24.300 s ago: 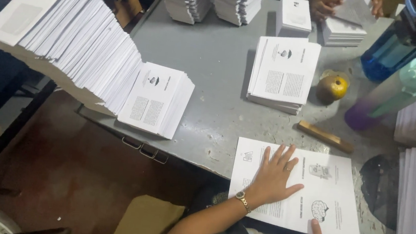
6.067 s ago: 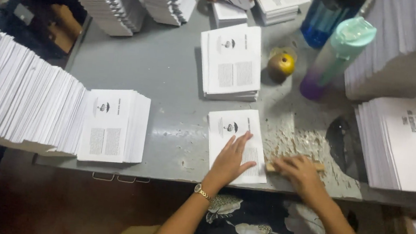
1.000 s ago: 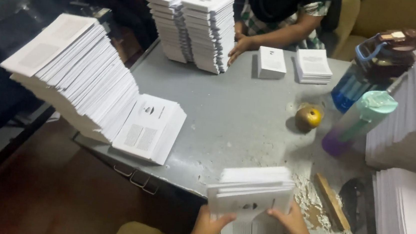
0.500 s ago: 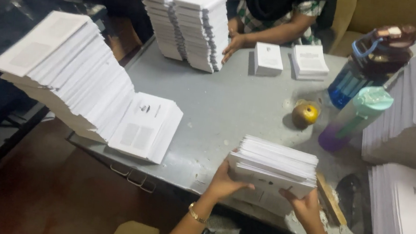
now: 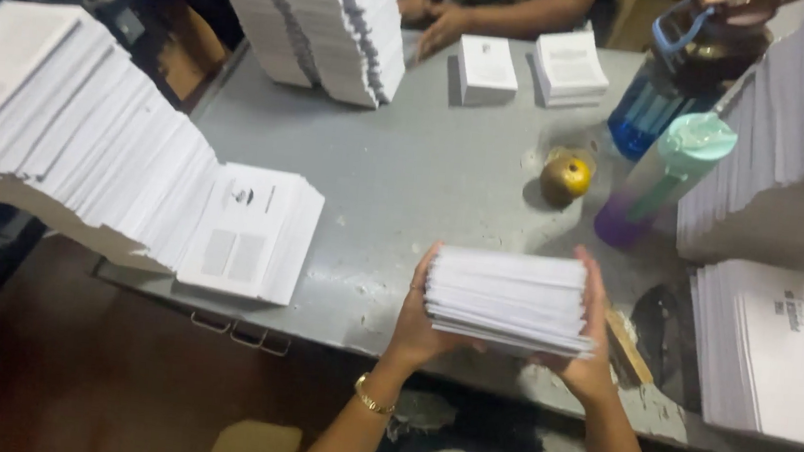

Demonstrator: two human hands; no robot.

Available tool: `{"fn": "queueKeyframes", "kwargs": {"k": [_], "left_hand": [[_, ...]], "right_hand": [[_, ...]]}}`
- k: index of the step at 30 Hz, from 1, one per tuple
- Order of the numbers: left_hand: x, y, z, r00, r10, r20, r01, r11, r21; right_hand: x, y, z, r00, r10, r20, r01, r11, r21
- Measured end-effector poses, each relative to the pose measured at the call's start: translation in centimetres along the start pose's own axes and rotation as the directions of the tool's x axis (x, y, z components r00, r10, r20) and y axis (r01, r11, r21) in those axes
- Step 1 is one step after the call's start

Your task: Folding printed paper sheets and organizing them into stacks on a workbench in a print shop finishing area.

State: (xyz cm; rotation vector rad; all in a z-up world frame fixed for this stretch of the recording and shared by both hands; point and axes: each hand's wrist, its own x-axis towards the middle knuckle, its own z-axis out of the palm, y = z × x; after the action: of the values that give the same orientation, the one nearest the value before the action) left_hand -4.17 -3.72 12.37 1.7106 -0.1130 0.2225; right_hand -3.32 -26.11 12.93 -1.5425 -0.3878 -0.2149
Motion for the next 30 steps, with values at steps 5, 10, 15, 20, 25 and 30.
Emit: {"fn": "queueKeyframes", "kwargs": {"k": [5,10,15,20,25,30], "left_hand": [[-0.4,0.4,1.0,0.998,-0.036,0.046,0.040,0.995,-0.088],[-0.7,-1.1,0.7,0.991,-0.131,0.007,0.131,0.991,-0.002],[-0.7,-1.0,0.5,0.993,-0.092,0.076,0.106,0.971,-0.216],[-1.3,-3.5,0.6,0.991,-0.110,0.071,0.124,0.960,-0.252],[-1.3,-1.0,0.6,0.968,-0.239,0.074,0.250,0.934,-0.255],[-1.0,-3.5,1.7,0.991,-0.130,0.012,0.125,0.922,-0.365]], "right_hand": [[0.0,-0.9,1.1,0.992,-0.111,-0.061,0.103,0.987,-0.121],[-0.2,-4.1,0.6,0.988,-0.154,-0.009,0.147,0.960,-0.237],[-3.3,-10.3,2.0,0.833,-0.493,0.251,0.438,0.310,-0.844],[-2.2,-7.4,8.2,0.833,-0.299,0.466,0.509,0.084,-0.857],[-1.1,-7.8,8.8,0.813,-0.225,0.537,0.575,0.171,-0.800],[-1.1,-9.9,6.2,0.879,-0.216,0.425,0.475,0.306,-0.825]]}}
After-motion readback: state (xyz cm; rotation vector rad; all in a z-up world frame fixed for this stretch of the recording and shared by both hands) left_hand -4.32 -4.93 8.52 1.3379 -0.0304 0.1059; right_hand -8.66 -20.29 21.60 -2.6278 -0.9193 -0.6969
